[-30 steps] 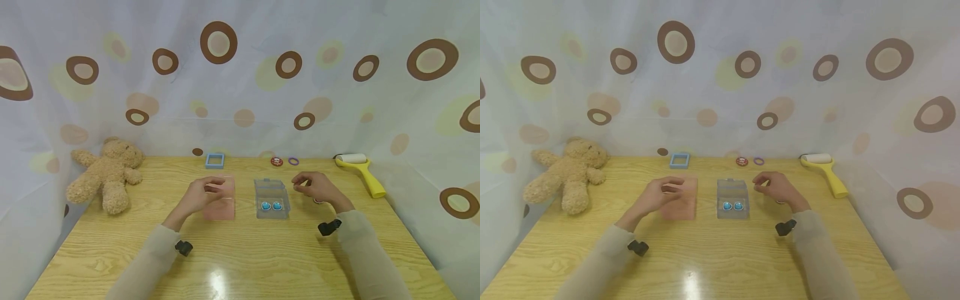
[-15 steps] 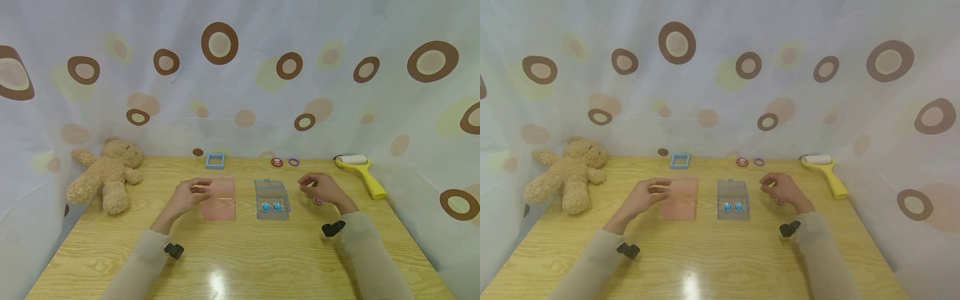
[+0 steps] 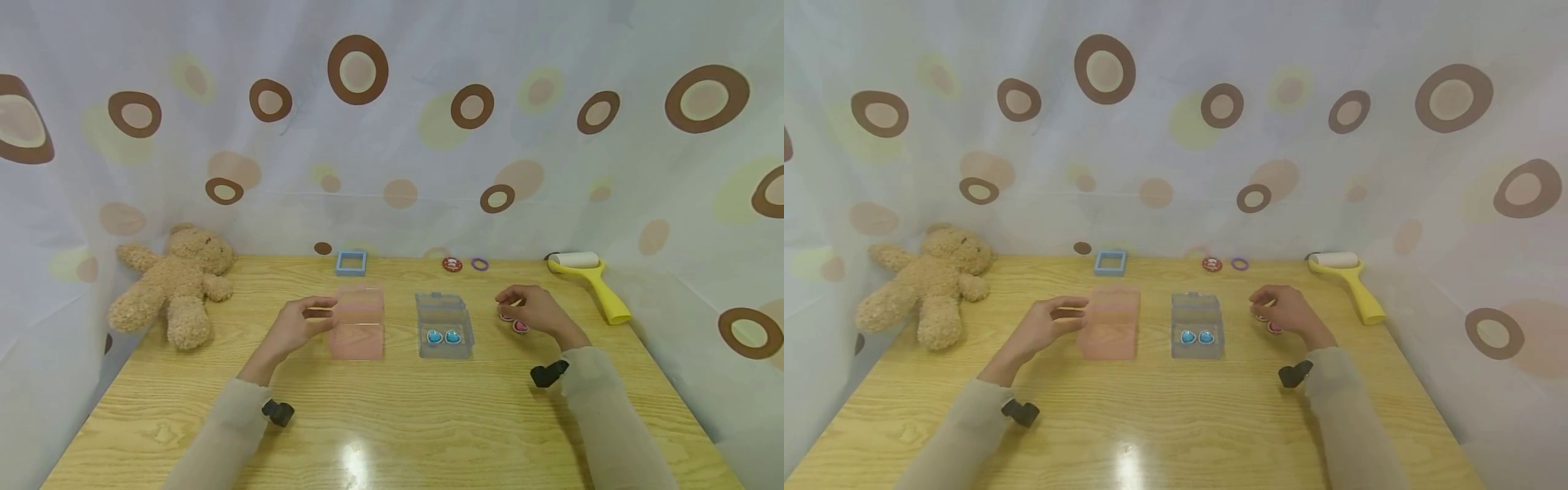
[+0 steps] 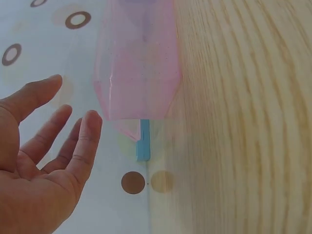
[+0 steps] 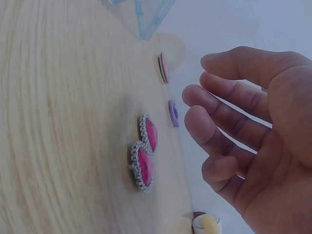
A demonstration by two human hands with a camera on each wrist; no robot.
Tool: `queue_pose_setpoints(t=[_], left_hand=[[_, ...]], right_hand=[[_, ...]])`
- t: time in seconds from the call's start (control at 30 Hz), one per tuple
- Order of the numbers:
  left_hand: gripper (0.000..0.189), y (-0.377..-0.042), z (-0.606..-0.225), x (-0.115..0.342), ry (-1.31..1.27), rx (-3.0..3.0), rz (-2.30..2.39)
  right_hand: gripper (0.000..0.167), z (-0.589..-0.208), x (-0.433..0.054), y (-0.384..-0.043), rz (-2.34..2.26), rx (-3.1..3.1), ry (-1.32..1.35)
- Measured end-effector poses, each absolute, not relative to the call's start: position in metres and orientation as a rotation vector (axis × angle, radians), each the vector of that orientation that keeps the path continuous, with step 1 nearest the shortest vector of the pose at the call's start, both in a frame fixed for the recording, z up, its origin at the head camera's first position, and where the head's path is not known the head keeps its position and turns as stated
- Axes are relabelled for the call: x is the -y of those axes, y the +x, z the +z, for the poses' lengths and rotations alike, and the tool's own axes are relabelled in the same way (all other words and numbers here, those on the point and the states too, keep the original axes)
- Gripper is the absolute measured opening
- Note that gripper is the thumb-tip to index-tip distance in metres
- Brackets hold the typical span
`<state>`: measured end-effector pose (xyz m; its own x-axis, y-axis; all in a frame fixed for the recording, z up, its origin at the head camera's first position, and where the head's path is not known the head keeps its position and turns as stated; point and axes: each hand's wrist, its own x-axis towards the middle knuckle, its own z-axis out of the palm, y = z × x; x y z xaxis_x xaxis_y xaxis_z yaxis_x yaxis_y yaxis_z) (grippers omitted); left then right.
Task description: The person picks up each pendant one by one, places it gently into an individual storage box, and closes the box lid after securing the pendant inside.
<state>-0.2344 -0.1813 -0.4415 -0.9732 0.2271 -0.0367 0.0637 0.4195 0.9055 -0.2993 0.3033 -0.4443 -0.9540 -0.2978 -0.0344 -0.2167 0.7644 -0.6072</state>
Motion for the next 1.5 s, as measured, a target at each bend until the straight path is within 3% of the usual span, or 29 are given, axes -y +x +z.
queue_pose_setpoints(t=[0.43,1.5], left_hand=[[0.053,-0.233,-0.447,0.188,0.304,-2.418,1.521],[0.063,-0.231,-0.457,0.195,0.387,-2.285,1.536]], right_hand=[[0.026,-0.456,-0.323,-0.298,-0.851,-2.885,-0.332],[0.033,-0.468,-0.337,-0.294,-0.694,-2.861,-0.281]])
